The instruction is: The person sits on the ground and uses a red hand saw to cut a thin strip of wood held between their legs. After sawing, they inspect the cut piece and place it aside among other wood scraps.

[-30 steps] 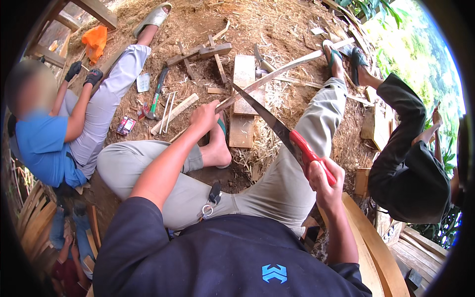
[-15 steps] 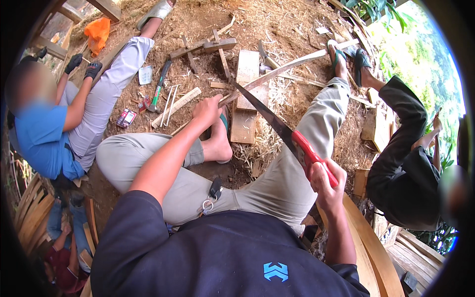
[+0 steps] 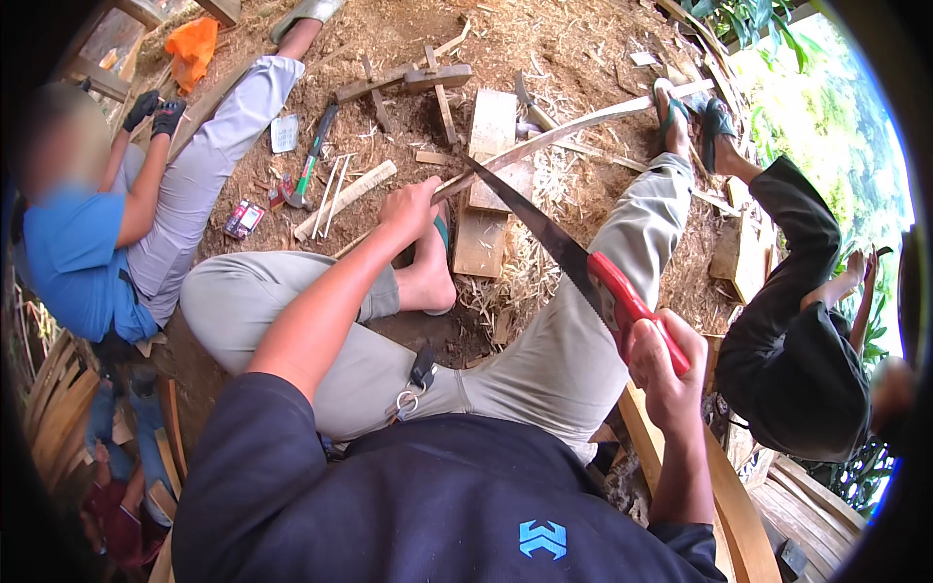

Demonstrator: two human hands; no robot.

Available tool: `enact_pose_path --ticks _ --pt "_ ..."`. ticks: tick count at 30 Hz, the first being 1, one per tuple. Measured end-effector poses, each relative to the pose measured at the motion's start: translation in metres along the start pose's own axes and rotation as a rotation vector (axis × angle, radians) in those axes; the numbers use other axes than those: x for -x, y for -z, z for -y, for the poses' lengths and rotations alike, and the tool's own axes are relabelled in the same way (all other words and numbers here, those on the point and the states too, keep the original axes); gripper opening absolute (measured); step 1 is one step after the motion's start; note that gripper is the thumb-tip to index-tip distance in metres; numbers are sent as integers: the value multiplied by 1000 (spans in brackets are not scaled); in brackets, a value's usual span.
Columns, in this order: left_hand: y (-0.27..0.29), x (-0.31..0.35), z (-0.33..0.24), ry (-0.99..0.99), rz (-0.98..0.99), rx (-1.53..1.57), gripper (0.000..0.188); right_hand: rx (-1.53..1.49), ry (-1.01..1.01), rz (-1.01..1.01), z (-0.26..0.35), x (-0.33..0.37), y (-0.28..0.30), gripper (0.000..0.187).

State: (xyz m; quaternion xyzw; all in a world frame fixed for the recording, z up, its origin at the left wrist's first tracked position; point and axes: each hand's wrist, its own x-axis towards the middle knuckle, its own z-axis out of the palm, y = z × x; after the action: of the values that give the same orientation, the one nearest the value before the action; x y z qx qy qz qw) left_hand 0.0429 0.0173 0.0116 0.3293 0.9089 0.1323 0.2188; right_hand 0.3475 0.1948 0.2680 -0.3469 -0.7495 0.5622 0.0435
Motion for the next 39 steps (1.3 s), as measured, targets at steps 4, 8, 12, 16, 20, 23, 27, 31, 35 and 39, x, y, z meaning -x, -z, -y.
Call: enact_pose_path --ticks 4,8,12,16,20,23,27,31,35,39 --pt "-6 0 2 23 -4 5 33 -34 -82 40 38 -14 -1 31" --pt "-13 0 9 29 -33 -8 37 -111 -118 89 46 -45 -4 32" --pt "-13 2 8 17 -40 -14 41 121 168 -10 -5 -98 -65 34" --pt "-6 -2 3 42 -17 -21 39 132 259 -79 -52 -104 -110 30" --pt "1 -2 -8 66 80 -32 41 -16 250 -143 -100 -84 -103 25" --pt "-4 0 -5 47 33 -22 45 21 270 -134 -91 -69 -93 23" --pt "-8 -7 4 25 24 -51 48 107 452 -168 -78 -39 -54 20" --pt "-12 -3 6 3 -40 -13 44 -57 274 -151 -71 -7 -15 23" --pt "-13 -4 5 10 -27 -32 40 -117 149 -126 -63 7 1 31" --pt "-12 -6 5 16 4 -45 50 -61 89 -59 -66 14 2 32"
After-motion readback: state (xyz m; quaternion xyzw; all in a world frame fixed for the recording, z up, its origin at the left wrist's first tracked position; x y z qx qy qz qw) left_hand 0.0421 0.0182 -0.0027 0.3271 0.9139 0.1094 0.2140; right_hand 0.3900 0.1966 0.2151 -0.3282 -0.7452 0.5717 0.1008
